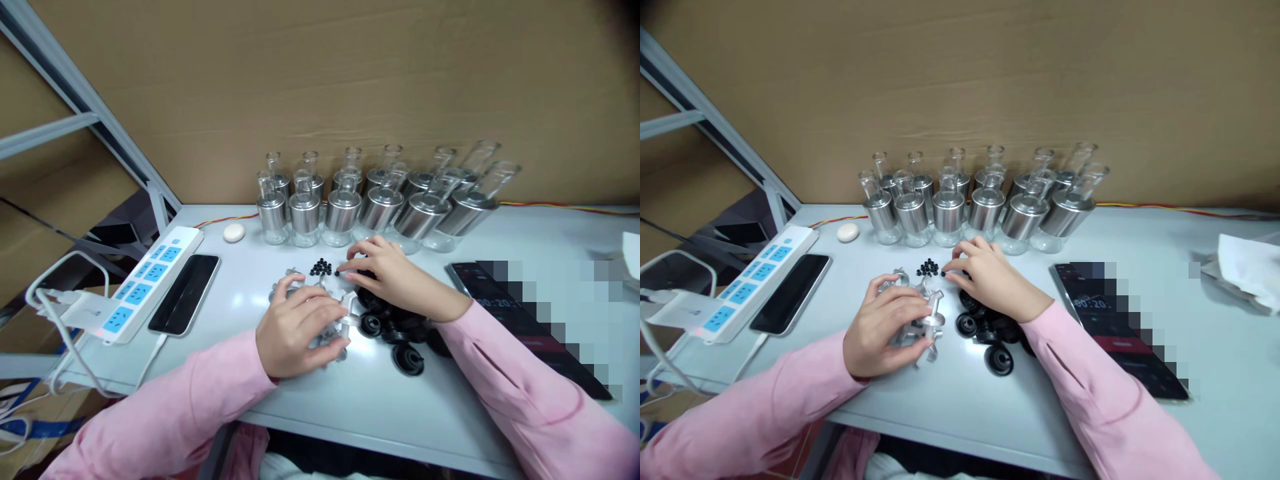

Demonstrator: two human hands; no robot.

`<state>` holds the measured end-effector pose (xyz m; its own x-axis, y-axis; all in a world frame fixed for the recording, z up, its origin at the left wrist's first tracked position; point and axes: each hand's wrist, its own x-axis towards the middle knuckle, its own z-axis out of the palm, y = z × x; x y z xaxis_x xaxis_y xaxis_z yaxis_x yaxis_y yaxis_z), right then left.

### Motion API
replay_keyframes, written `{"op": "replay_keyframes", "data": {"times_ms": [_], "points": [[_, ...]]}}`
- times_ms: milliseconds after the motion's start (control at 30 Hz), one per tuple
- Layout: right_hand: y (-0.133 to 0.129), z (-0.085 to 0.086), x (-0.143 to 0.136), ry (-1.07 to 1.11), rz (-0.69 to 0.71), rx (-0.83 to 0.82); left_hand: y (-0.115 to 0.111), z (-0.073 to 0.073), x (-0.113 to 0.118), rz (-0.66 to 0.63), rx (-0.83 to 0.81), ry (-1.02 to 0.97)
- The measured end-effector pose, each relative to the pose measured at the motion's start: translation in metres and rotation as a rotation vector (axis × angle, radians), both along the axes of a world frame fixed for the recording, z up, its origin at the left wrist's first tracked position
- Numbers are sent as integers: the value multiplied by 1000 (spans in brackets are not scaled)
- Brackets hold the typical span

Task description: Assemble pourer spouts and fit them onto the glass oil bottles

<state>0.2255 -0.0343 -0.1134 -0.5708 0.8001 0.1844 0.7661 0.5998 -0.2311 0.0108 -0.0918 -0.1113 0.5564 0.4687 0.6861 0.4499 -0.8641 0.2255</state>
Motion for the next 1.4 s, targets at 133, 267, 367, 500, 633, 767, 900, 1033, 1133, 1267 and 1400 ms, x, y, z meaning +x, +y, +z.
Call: {"op": "replay_keyframes", "data": {"times_ms": [133, 267, 367, 500, 633, 767, 900, 1033, 1133, 1267, 1400], "points": [[2, -3, 2, 38, 5, 39, -1, 1, 0, 1, -5, 1], [2, -5, 0, 52, 24, 3, -2, 0, 0, -9, -10, 2], [3, -5, -2, 74, 26, 2, -2, 0, 1, -9, -7, -4], [-2, 5, 0, 207, 4, 1, -2, 0, 0, -4, -16, 4], [-20, 22, 3, 527, -97, -104, -2, 1, 0, -2, -19, 2], [-38, 33, 6, 813, -191, -172, -2, 1, -1, -8, -24, -1], [-43, 35, 8, 863, -203, -198, -2, 2, -1, -6, -29, -5], [-44, 34, 5, 956, -237, -309, -2, 2, -1, -15, -31, -2], [-45, 35, 3, 990, -231, -354, -2, 2, -1, -20, -25, 11], [-47, 34, 2, 973, -203, -353, -1, 2, -2, -21, -19, 28], [-47, 29, -1, 1019, -179, -406, -1, 2, -2, -27, 6, 32]]}}
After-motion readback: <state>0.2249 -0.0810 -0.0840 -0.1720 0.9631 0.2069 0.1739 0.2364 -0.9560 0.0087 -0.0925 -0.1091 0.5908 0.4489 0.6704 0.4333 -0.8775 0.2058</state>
